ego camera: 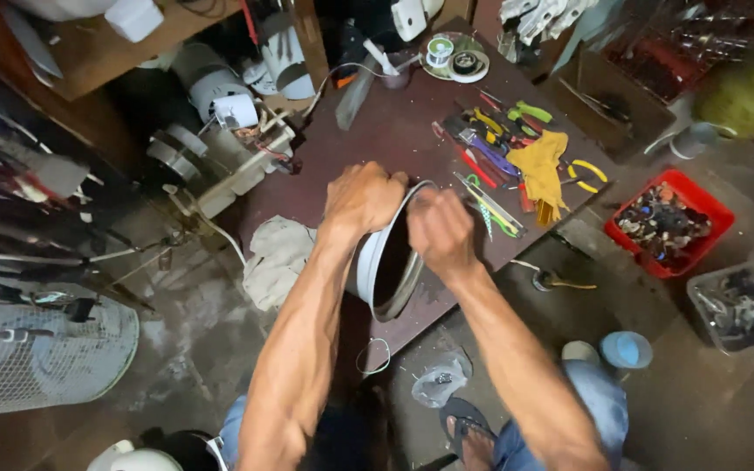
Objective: Brushing the interior of a metal battery casing to clean it on a repair bench.
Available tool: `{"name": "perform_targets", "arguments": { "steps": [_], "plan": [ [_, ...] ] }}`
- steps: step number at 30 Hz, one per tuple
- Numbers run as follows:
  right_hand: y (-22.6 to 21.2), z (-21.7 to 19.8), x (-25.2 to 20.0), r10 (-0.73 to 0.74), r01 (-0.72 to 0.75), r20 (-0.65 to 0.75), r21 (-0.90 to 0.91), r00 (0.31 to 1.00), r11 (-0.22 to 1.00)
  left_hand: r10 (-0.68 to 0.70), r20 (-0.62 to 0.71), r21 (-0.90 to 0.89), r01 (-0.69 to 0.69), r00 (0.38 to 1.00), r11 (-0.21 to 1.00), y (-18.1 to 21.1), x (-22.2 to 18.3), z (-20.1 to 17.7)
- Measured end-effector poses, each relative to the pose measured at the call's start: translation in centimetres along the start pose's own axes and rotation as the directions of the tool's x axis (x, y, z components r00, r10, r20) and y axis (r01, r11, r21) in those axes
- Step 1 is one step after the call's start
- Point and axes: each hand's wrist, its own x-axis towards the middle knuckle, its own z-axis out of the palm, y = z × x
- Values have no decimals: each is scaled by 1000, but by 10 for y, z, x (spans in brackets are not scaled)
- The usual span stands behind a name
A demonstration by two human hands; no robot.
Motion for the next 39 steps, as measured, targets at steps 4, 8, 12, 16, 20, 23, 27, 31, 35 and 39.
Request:
{"name": "perform_targets", "arguments": {
  "steps": [4, 8, 12, 16, 20, 23, 27, 31, 35, 39],
  "plan": [
    [-3, -2, -32, 517, -521, 69, 73, 853, 851, -21, 14, -21, 21, 1000, 1000, 13, -17, -12],
    [-7, -7, -31, 770, -774, 124, -22, 626, 633, -22, -21, -40, 21, 1000, 999, 14, -18, -9],
    [-20, -4, 22, 311, -311, 0, 56, 950, 949, -23, -34, -29, 22, 999, 999, 10, -22, -11],
    [-6, -1, -5, 244, -245, 31, 44, 969, 968, -22, -1, -37, 22, 1000, 999, 17, -23, -18],
    [-16, -6, -49, 804, -792, 122, -136, 583, 595, -37, -17, -4, 37, 999, 999, 14, -22, -9],
    [-21, -5, -38, 888, -874, 106, -160, 447, 459, -55, -19, -19, 54, 998, 998, 20, -30, -17],
    [-23, 1, 0, 554, -552, -80, 38, 829, 833, -35, -35, -42, 33, 999, 999, 16, -35, -14],
    [-49, -19, 23, 307, -301, -22, 144, 952, 943, -39, -37, -36, 38, 999, 999, 15, -33, -13],
    [-55, -20, 11, 223, -210, -5, 316, 975, 925, -11, 9, -54, 12, 1000, 998, 24, -39, -12],
    [-38, -18, 18, 515, -495, -18, 247, 857, 833, 6, -32, -64, -8, 999, 998, 16, -30, -4]
  ]
}}
